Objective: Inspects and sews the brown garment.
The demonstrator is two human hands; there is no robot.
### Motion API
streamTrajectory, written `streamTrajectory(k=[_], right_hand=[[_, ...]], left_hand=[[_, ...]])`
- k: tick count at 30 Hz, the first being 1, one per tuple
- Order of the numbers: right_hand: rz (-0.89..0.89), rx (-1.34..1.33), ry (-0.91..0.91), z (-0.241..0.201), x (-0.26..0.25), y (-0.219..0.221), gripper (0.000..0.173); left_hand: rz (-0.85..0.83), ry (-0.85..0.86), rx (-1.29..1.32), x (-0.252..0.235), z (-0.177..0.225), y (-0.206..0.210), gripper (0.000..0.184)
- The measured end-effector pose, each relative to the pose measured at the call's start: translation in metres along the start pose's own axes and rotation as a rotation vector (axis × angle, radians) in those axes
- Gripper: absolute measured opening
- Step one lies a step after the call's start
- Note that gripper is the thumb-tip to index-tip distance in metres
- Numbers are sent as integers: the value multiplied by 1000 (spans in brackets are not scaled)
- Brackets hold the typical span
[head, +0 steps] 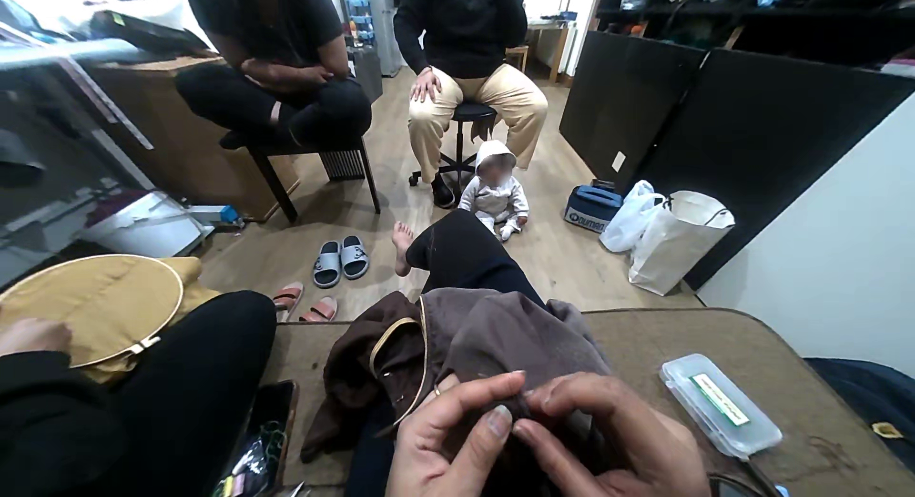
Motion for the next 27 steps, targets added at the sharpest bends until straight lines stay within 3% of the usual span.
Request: streamTrajectory(k=[3,6,12,15,18,20,24,27], right_hand=[[-38,36,-30,-5,2,4,6],[-65,21,15,-5,2,2,9],[-109,-146,285,2,-3,-15,11],[-193,-321,422,7,2,-11,10],[-146,-85,207,5,10,-3,27],[-86,49,53,3,13,1,29],[-18,205,-174,1,15,4,19],[-25,209,-218,0,15,3,22]], left_hand=[[7,51,-63,1,0,-1,25],[-24,152,-117,0,-3,-2,27],[-27,352,-372,-3,-2,-8,17],[-41,273,-323,-4,-1,-9,16],[-87,15,-91,-5,2,-7,21],[-121,-82,14,-5,0,-6,23],[-134,-104,33,-5,-1,-6,21],[-139,-99,23,-5,1,-7,20]])
Point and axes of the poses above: each hand's wrist, its own x-axis away from the middle knuckle, its own y-axis out of the palm, z = x × y, the point moved 4 cm from there along -x, towards the middle knuckle, and after that the axes turned 15 degrees about z, right-handed, at the moved point
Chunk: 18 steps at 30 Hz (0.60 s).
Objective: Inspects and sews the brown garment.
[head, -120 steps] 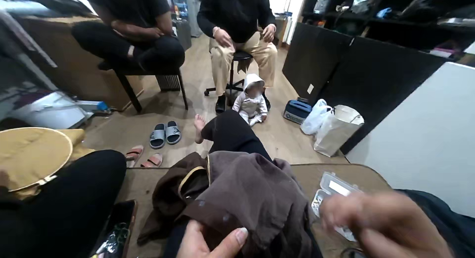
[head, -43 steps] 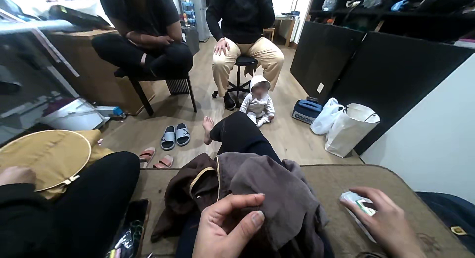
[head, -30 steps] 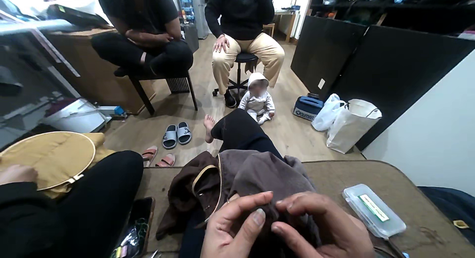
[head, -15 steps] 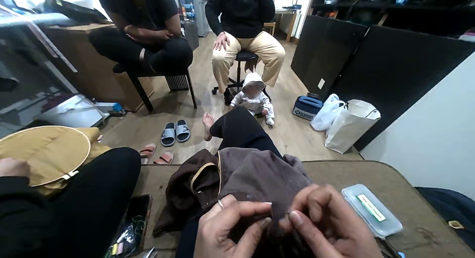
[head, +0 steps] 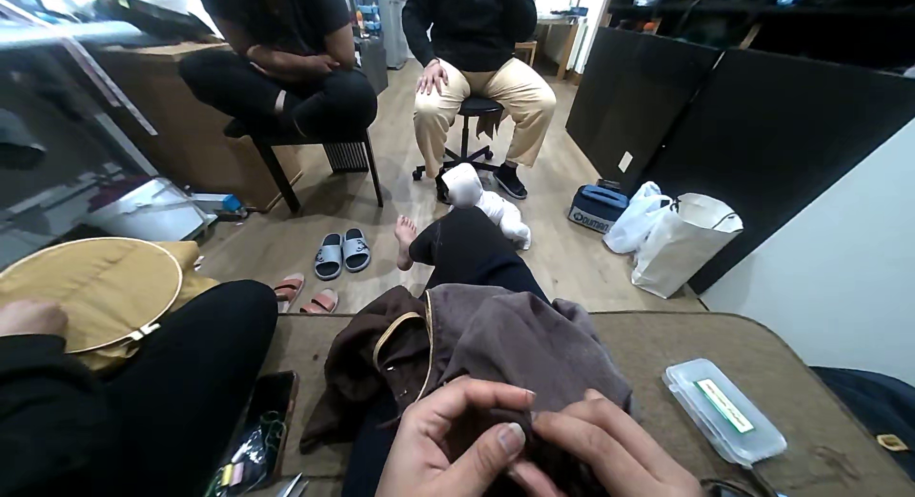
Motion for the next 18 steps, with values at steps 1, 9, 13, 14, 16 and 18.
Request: streamTrajectory(k=[1,9,13,14,16,18], right_hand=[[-6,-10,10,0,0,0,22],[2,-33,15,3,1,-1,16],[10,46,-7,3,1,-1,10],[1,67,3,3,1,-3,11],[-47,99,40,2,-2,-9,13],[-73,111,52,-2,-3,-19,9]], left_hand=[[-2,-1,5,0,0,0,20],[-44,51,-34,1,-1,0,15],[-41,114,-101,1,-6,0,18],[-36,122,-117,1,-7,-1,19],[-29,126,-112,-1,-6,-4,21],[30,169,-152,-2,-3,-9,21]])
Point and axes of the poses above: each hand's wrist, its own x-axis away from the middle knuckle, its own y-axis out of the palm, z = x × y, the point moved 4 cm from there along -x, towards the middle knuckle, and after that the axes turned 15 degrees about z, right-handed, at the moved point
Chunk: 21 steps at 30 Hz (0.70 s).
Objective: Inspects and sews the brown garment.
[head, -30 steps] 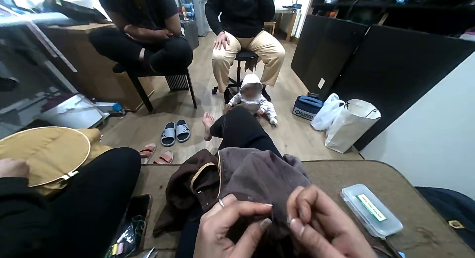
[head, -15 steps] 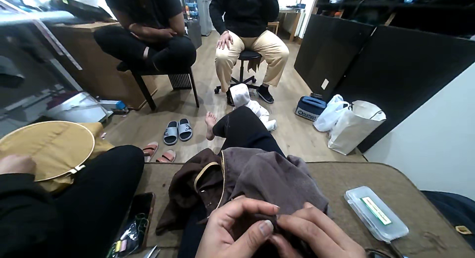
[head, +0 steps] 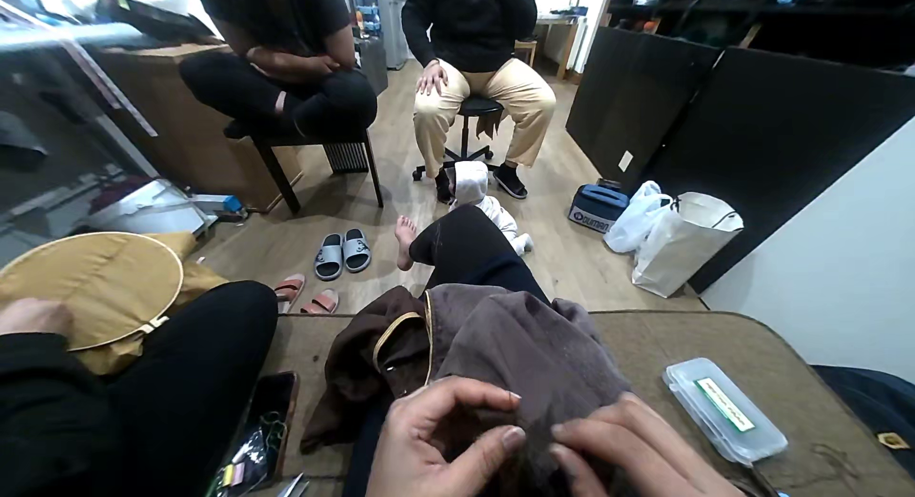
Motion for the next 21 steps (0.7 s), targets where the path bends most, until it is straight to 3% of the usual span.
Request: streamTrajectory(k=[4,8,10,12,15,18,21], right_hand=[[-55,-35,-75,-14,2,-12,11],[22,-7,-125,-19,-4,-15,11],[60,119,-54,-9,-8,-15,11],[-20,154,-28,-4,-6,-11,13],[-108,-65,-80,-16,8,-3,15],[72,-70,-71,-15,5,-11,13],[108,70,-46,-4,-1,-7,10]], left_hand=[[35,244,-288,0,2,-6,16],[-78,461,-460,7,15,3,13],[-78,492,-507,10,20,3,13],[-11,521,-534,9,18,-1,13],[-54,552,-547,8,15,0,13],[-167,569,-479,12,17,4,10],[-91,571,-480,9,19,-1,13]])
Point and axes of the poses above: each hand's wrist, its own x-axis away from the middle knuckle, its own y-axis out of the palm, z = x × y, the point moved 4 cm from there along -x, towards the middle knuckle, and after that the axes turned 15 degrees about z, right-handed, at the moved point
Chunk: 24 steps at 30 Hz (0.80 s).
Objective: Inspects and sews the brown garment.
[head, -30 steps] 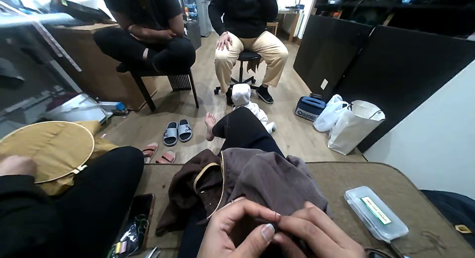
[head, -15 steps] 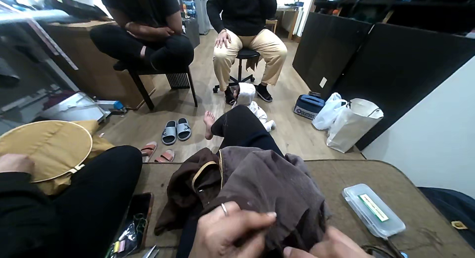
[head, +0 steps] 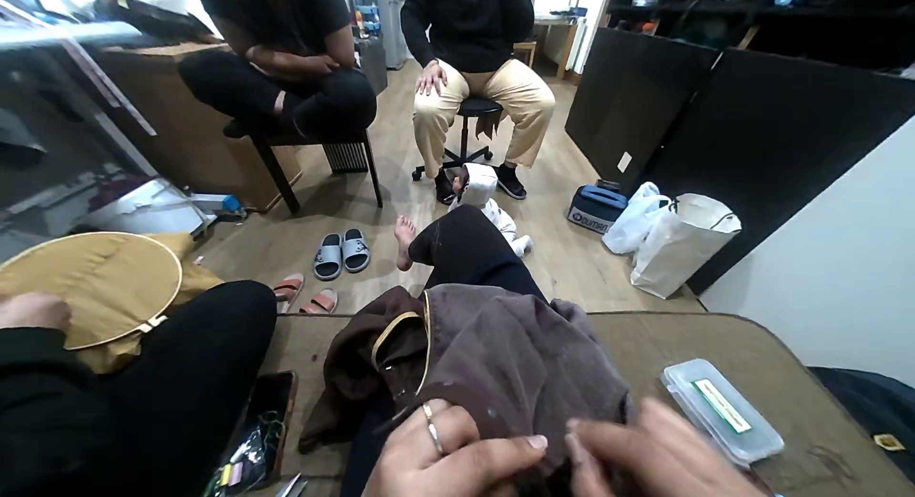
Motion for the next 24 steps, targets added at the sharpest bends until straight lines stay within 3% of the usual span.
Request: streamTrajectory(k=[4,9,13,17,21,24], right_hand=[[10,-178,-121,-13,21,7,15],[69,-103,61,4,10,6,9],[63,-206,-68,-13,23,7,14],[88,-128,99,6,10,6,9],[62,-237,-26,-9,22,19,11],[113,-162,33,0,17,11,9]], left_hand=[[8,52,-13,0,-2,3,11],[15,86,7,-2,0,-1,10],[4,87,6,1,-1,3,12],[2,48,8,3,0,2,10],[28,82,-52,3,-6,3,14],[-11,97,-59,8,-5,5,13]])
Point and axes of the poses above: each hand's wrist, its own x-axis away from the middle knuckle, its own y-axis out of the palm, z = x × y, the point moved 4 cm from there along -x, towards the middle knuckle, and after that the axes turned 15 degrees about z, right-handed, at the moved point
